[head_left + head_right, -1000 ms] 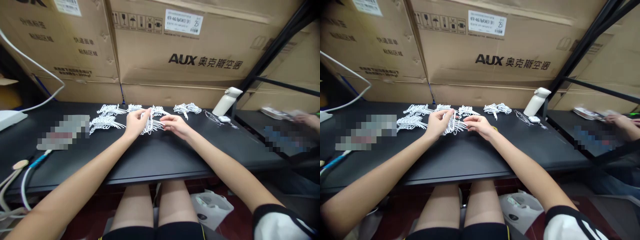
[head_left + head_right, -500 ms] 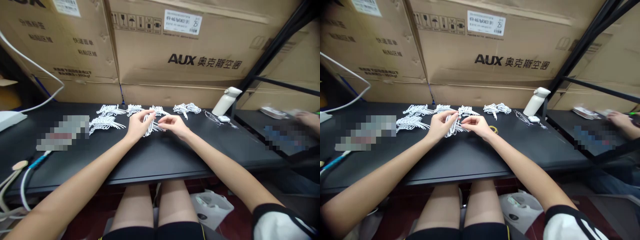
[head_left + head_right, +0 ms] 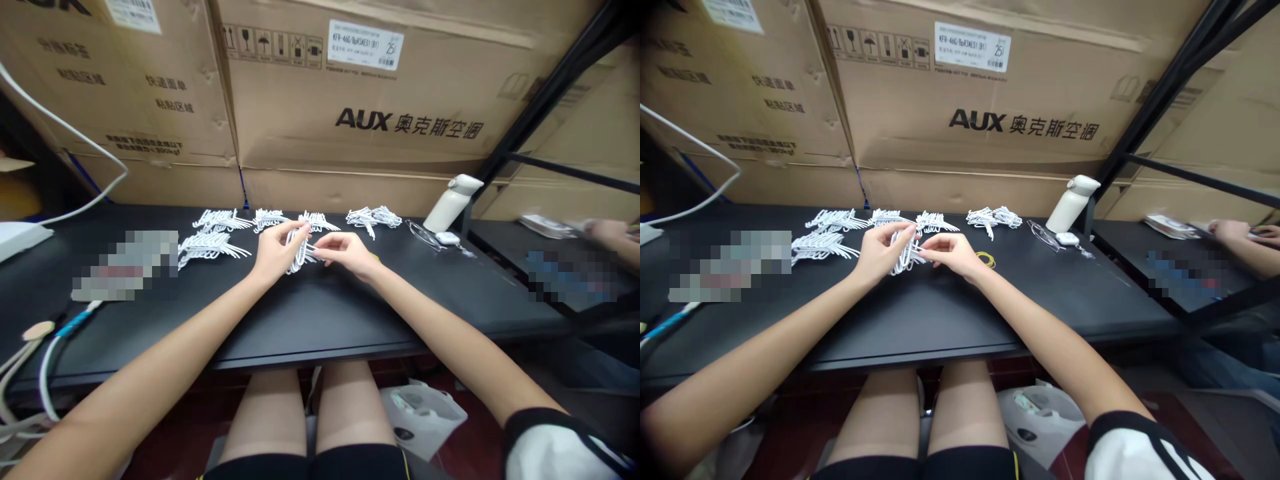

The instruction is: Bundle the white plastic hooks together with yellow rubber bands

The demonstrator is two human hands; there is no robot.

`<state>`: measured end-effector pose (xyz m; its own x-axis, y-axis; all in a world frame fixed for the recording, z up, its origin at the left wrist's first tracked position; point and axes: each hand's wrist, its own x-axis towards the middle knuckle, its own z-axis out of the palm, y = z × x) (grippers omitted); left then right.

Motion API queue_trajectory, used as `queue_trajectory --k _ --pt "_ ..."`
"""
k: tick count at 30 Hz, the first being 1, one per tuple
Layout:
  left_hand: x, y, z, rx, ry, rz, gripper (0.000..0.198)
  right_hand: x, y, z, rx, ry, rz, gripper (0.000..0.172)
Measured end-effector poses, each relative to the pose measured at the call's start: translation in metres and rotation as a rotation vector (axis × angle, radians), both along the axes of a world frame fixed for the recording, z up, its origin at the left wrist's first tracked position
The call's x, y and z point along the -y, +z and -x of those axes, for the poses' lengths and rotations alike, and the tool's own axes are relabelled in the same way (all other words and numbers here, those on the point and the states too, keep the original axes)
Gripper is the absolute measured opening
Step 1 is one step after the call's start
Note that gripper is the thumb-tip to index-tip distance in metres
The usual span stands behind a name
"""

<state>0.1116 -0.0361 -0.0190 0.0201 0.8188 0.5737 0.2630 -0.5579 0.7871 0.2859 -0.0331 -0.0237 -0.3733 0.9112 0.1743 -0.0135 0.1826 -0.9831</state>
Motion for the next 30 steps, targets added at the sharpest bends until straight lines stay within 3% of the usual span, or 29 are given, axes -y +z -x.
queue_trajectory --k 30 --pt "-0.001 -0.0013 0.0028 -0.029 0.022 -0.031 0.027 0.0 -0.0011 0.0003 0.027 -0.002 -0.021 0.032"
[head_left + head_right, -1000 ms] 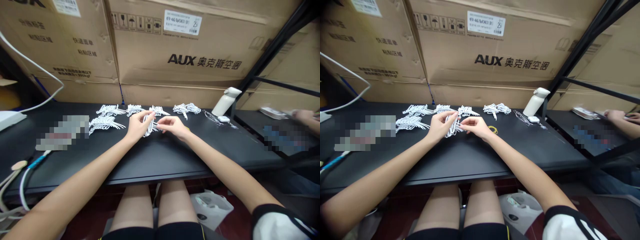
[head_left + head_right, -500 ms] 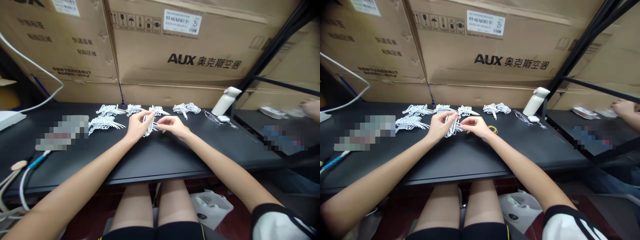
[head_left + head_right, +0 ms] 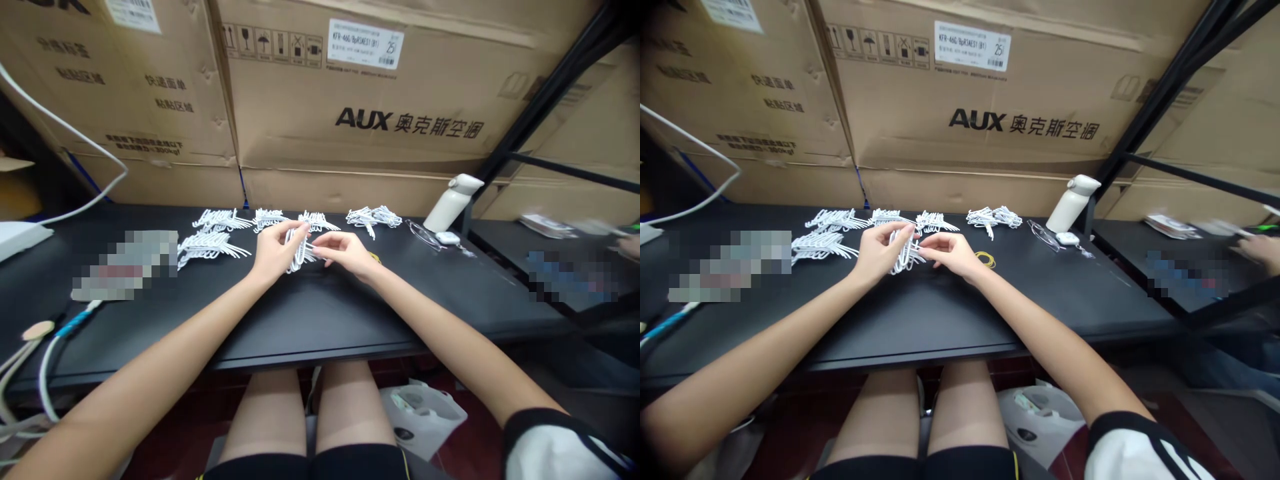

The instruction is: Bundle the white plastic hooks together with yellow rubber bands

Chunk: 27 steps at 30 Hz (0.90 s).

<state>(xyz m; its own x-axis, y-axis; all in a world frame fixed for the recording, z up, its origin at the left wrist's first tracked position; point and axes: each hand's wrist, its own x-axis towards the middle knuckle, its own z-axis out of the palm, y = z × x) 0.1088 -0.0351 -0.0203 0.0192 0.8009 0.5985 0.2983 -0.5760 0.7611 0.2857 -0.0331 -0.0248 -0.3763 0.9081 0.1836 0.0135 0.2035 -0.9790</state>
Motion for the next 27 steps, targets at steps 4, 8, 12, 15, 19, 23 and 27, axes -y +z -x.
queue_trajectory --k 4,8,12,15,19,23,27 --pt "-0.0011 -0.0006 0.0001 0.017 -0.004 0.006 0.028 0.001 0.0007 -0.0002 0.037 0.04 0.012 0.033" --pt "-0.0009 -0.0001 -0.0002 0.014 -0.002 0.009 0.028 0.0014 0.001 -0.0005 0.049 0.051 0.005 0.034" --pt "0.0008 0.0016 -0.0004 0.011 -0.004 0.002 0.029 0.0011 0.0009 -0.0006 0.038 0.049 0.013 0.032" --pt "0.0017 0.0024 -0.0005 0.008 0.0 0.002 0.029 0.0008 0.0009 -0.0008 0.036 0.05 0.021 0.031" --pt "0.0021 0.0027 -0.0005 0.009 0.004 0.007 0.029 0.0011 0.0017 -0.0006 0.038 0.05 0.027 0.032" --pt "0.0023 0.0031 -0.0006 0.01 0.003 0.006 0.029 0.0019 0.0022 0.0 0.039 0.044 0.024 0.032" --pt "0.0022 0.0028 -0.001 0.017 -0.005 0.002 0.028 0.002 0.0015 -0.0002 0.035 0.05 0.016 0.03"
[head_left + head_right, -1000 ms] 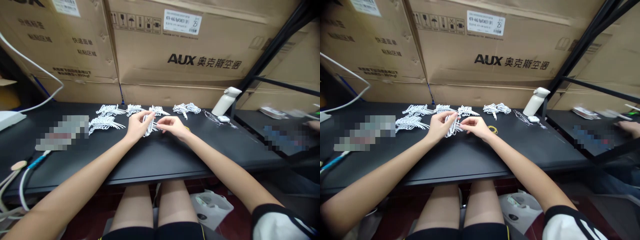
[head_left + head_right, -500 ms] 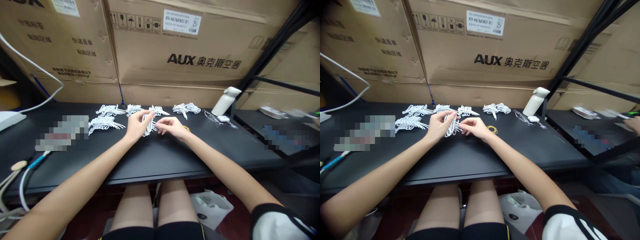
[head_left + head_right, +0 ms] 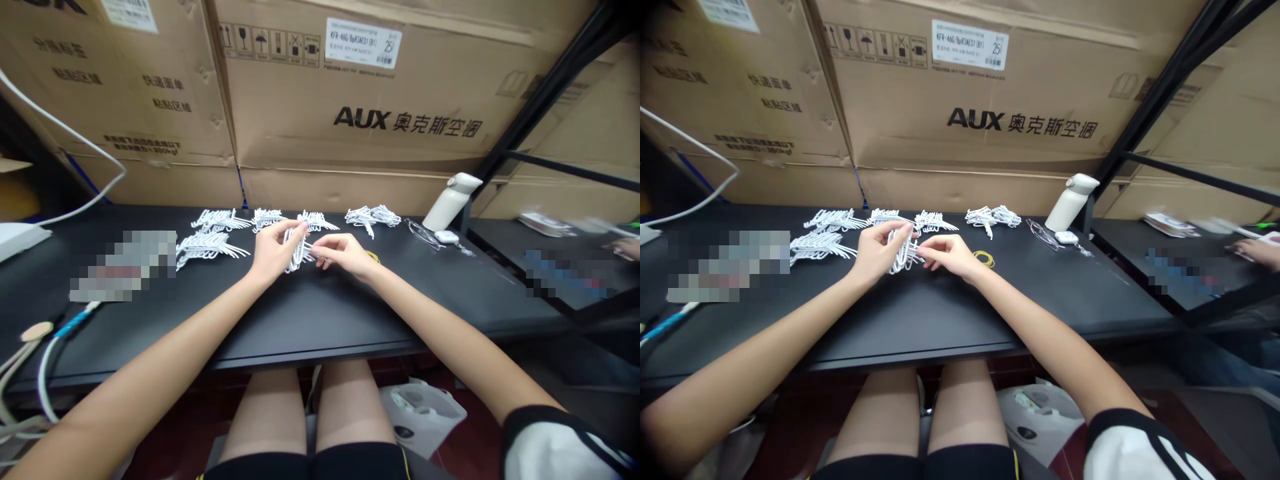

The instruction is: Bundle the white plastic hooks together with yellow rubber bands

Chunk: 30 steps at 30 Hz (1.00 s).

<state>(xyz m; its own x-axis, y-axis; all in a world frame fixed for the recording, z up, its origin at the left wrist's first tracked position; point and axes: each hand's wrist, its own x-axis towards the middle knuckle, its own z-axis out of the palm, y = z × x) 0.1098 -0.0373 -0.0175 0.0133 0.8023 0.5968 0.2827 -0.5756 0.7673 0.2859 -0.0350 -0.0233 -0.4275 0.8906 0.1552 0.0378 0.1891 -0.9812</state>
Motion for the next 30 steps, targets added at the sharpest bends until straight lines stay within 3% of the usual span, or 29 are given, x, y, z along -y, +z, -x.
queue_trajectory --k 17,30 --pt "-0.0002 -0.0021 -0.0005 0.048 -0.05 0.05 0.03 0.0028 0.0003 0.0011 0.042 0.049 -0.082 0.036" --pt "0.0002 -0.0008 0.0012 -0.11 -0.094 0.086 0.032 0.0044 -0.0038 0.0011 0.048 0.079 -0.077 0.037"
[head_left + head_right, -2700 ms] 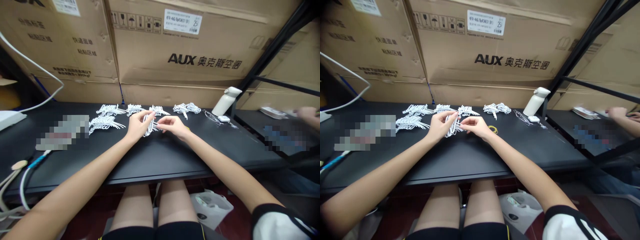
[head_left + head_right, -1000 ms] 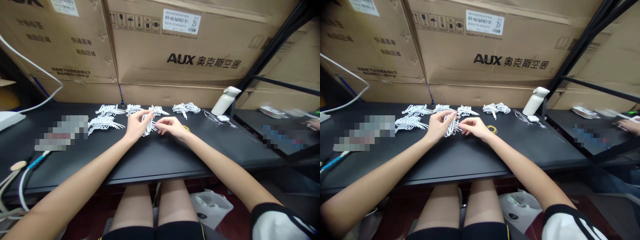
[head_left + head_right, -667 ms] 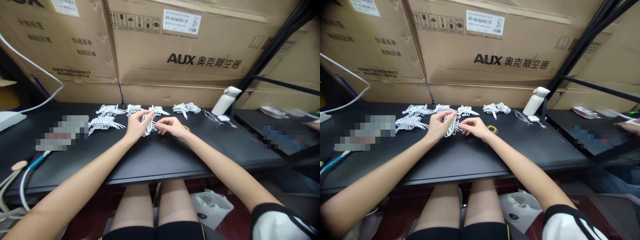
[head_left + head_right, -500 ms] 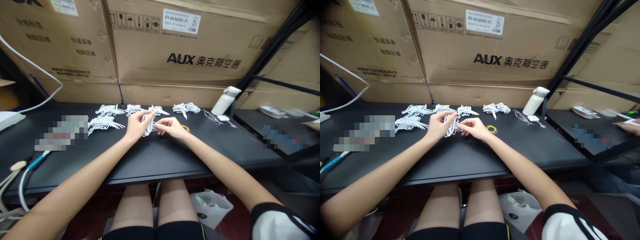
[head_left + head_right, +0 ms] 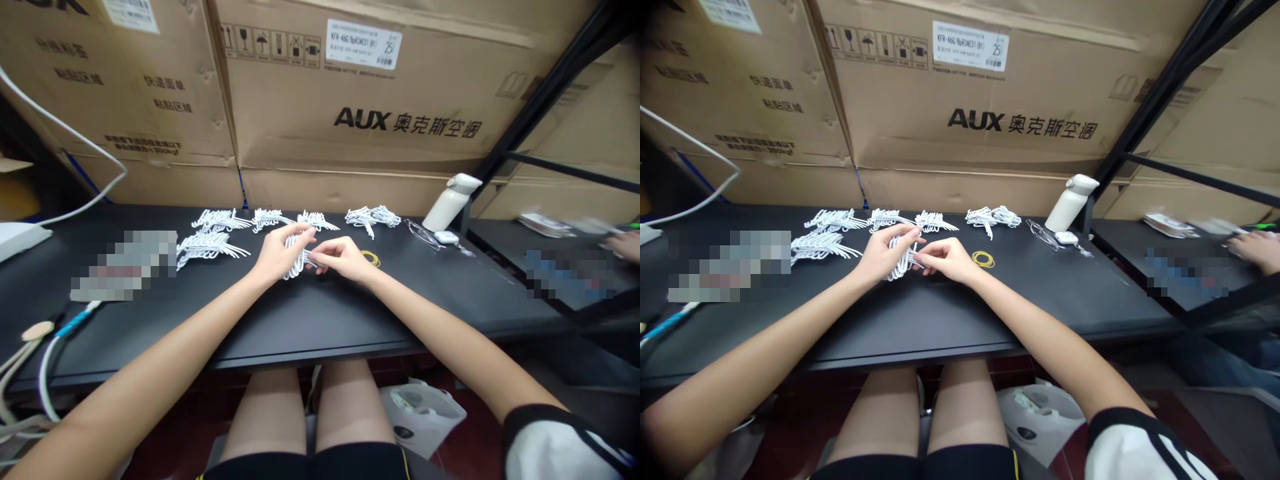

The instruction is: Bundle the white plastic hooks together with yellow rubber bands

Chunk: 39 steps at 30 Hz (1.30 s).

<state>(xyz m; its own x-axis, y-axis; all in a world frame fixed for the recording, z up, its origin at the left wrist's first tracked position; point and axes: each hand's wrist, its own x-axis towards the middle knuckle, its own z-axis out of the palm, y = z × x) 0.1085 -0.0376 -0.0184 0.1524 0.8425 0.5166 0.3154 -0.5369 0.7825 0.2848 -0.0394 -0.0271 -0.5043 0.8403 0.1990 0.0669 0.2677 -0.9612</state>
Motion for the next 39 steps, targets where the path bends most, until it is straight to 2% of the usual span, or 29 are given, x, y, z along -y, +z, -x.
queue_trajectory --k 6,13,22,31,39 --pt "0.0004 0.0027 -0.0004 -0.069 0.015 -0.021 0.03 0.0013 0.0 0.0021 -0.014 0.013 0.006 0.037" --pt "-0.0005 0.0018 -0.0008 -0.04 0.007 -0.035 0.035 0.0021 0.0022 0.0014 -0.026 0.03 0.028 0.033" --pt "0.0024 0.0039 -0.0003 -0.079 0.06 -0.009 0.036 0.0024 -0.0001 0.003 -0.051 0.007 0.037 0.031" --pt "0.0034 0.0064 0.0011 -0.113 0.044 0.011 0.034 0.0076 0.0043 0.0068 -0.04 -0.062 -0.065 0.029" --pt "0.0018 0.0069 0.0012 -0.142 0.002 0.004 0.031 0.0085 -0.0012 0.0075 -0.051 -0.08 -0.109 0.03"
